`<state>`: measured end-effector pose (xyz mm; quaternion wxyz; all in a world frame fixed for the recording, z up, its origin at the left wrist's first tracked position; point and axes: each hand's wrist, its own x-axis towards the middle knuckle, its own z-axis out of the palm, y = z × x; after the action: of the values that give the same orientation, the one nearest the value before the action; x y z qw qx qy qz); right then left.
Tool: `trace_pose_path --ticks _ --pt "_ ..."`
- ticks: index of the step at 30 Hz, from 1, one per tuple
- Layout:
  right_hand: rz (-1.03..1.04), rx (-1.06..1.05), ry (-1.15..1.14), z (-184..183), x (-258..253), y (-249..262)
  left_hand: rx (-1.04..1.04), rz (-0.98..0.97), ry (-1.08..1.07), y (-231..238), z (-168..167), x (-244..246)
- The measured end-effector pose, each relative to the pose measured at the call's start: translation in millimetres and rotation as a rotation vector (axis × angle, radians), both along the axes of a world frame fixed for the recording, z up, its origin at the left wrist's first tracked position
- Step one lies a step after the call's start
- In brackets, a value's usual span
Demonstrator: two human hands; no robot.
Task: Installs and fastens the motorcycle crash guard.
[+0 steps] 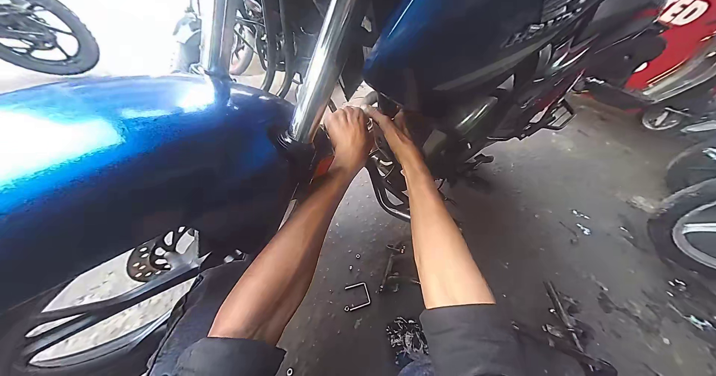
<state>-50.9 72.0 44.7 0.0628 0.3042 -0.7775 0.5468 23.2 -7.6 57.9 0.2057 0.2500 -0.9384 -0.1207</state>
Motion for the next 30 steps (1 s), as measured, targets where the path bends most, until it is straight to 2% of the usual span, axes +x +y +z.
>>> trace_pose_path --ticks 8,10,13,15,18,22,25,28,30 --pt "-0.104 -0.095 -0.076 -3 -3 -24 0.044 -0.018 0.035 -1 -7 1" --pt "-0.133 -0.139 -0.063 -2 4 -28 0.135 -0.036 0.021 6 -8 7" --pt "-0.159 -0.078 -0.067 -5 5 -26 0.228 0.049 0.003 25 -19 8" --pt "-0.142 -0.062 -0.093 1 -2 -25 0.223 0.086 0.017 27 -14 0" --pt "-0.159 -0.014 -0.099 -6 -4 -25 0.223 0.028 -0.041 21 -15 6" --pt "-0.122 0.0 -0.201 8 -6 -11 0.262 -0.005 -0.057 11 1 13" --pt "-0.104 -0.018 -0.223 4 -16 0 0.259 0.024 -0.022 19 -9 19" --pt "-0.143 -0.054 -0.148 -1 -13 0 0.403 0.041 0.042 28 -26 44" --pt "-0.162 -0.093 -0.042 -4 -4 1 0.51 -0.047 0.198 37 -46 76"
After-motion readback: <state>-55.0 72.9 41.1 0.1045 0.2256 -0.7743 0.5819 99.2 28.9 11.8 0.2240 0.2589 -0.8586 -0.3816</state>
